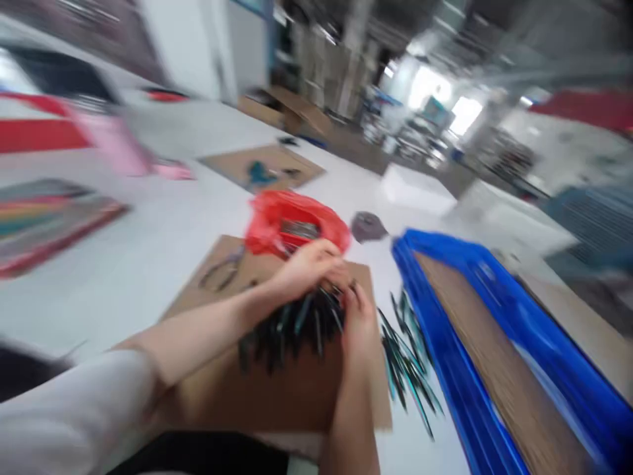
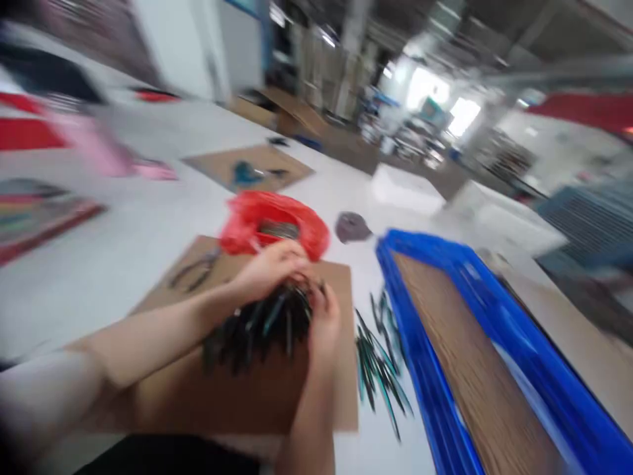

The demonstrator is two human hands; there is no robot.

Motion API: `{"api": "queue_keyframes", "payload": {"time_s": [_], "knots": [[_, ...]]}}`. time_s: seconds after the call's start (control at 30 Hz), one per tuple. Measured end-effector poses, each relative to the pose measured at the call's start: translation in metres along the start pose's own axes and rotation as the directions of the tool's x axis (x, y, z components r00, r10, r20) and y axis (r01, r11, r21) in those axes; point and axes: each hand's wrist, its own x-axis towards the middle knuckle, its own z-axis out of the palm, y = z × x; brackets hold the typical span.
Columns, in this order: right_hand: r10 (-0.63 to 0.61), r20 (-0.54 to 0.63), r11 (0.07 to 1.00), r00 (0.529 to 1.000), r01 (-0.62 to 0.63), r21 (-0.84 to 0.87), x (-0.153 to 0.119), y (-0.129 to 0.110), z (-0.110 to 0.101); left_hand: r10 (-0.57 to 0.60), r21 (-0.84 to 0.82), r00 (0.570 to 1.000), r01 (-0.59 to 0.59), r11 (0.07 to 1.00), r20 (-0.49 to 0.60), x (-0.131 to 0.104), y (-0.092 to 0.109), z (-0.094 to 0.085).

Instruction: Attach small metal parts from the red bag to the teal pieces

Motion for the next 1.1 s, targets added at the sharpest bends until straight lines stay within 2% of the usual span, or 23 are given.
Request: {"api": "queue_keyframes", "payload": {"time_s": [0.03,0.13,0.23,0.37,0.47,0.63,0.87,1.1], "knots": [[0.028,-0.019,0.999,0.999,-0.028,0.016,0.002,0.003,0.002,0.023,-0.077,0.998,-0.019,0.997,0.052,0.004,-0.002,-0.003],[0.05,-0.048,0.999,0.998,-0.05,0.007,0.006,0.014,0.009,0.057,-0.224,0.993,-0.033,0.974,0.102,0.016,-0.008,-0.008],[0.016,-0.075,1.0,0.997,-0.016,-0.002,0.001,0.025,0.01,0.072,-0.259,0.991,-0.042,0.965,0.111,0.014,-0.013,-0.008],[-0.07,-0.166,0.995,0.984,0.058,-0.076,-0.002,0.032,0.009,0.048,-0.296,0.984,0.005,0.955,0.173,0.009,-0.02,-0.009],[-0.085,-0.175,0.991,0.981,0.065,-0.116,-0.001,0.03,0.011,0.036,-0.298,0.983,0.02,0.954,0.183,0.011,-0.024,-0.01],[-0.073,-0.133,0.995,0.988,0.063,-0.077,-0.005,0.023,0.015,0.062,-0.271,0.981,-0.01,0.963,0.185,0.013,-0.025,-0.011],[-0.122,-0.067,0.984,0.99,0.112,-0.137,-0.005,0.028,0.01,0.057,-0.253,0.981,-0.008,0.967,0.188,0.011,-0.022,-0.012],[-0.116,-0.134,0.988,0.984,0.101,-0.117,-0.004,0.029,0.012,0.039,-0.21,0.981,0.001,0.978,0.19,0.01,-0.018,-0.012]]}}
